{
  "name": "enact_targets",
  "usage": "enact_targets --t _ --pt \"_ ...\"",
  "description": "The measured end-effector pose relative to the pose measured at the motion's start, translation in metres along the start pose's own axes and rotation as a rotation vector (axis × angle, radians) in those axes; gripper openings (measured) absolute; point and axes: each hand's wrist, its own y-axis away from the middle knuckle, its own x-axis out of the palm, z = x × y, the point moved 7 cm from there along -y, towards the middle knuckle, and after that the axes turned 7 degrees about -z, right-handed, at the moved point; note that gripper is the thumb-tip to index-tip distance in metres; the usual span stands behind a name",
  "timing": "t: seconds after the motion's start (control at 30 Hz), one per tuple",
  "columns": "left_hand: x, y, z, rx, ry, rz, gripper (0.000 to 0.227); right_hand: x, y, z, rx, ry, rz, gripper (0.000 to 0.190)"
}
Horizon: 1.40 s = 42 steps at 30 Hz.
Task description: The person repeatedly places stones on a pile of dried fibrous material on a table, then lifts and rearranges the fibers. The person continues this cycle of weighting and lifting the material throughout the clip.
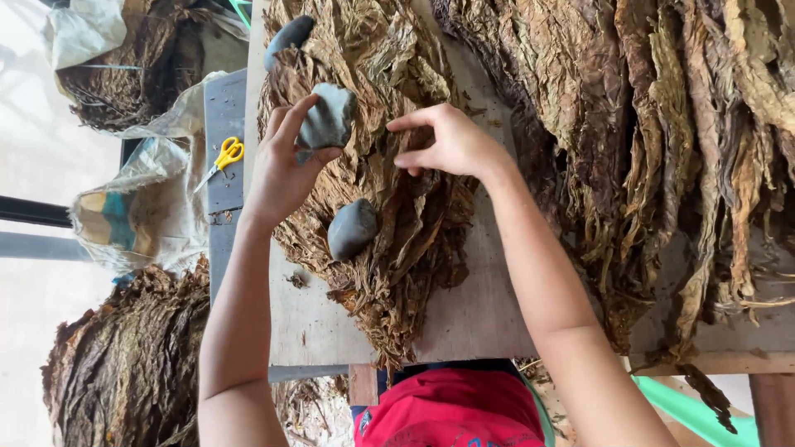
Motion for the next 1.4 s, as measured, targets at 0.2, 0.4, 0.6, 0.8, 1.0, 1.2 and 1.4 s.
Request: enact_targets --t 0.2,0.4,0.6,0.8,1.0,1.2,1.4 --pt "0.003 0.017 0.029 -0.074 0.036 -0.008 0.079 0.008 -0.011 -0.009 0.013 0.071 -0.219 0.033" --pt "0.051 0.022 0.053 0.014 -0.17 0.063 0.085 -0.009 -0.034 -0.012 -0.012 0.194 -0.363 0.051" --pt "0.046 0.029 0.055 -0.054 -0.192 0.108 0.083 0.019 -0.118 -0.003 -0.193 0.304 -0.308 0.062" --pt "0.058 0.039 0.088 -0.186 -0.087 0.124 0.101 0.017 -0.125 -0.007 -0.429 0.417 -0.467 0.036" --pt "0.064 0.032 0.099 -0.203 -0.111 0.132 0.113 -0.016 -0.1 -0.033 -0.387 0.315 -0.576 0.045" --pt "0.063 0.032 0.108 -0.283 -0.072 0.15 0.114 -0.025 -0.089 -0.026 -0.327 0.09 -0.454 0.024" --pt "0.059 0.014 0.108 -0.393 0.121 0.097 0.113 -0.035 -0.091 -0.068 -0.308 0.151 -0.633 0.026"
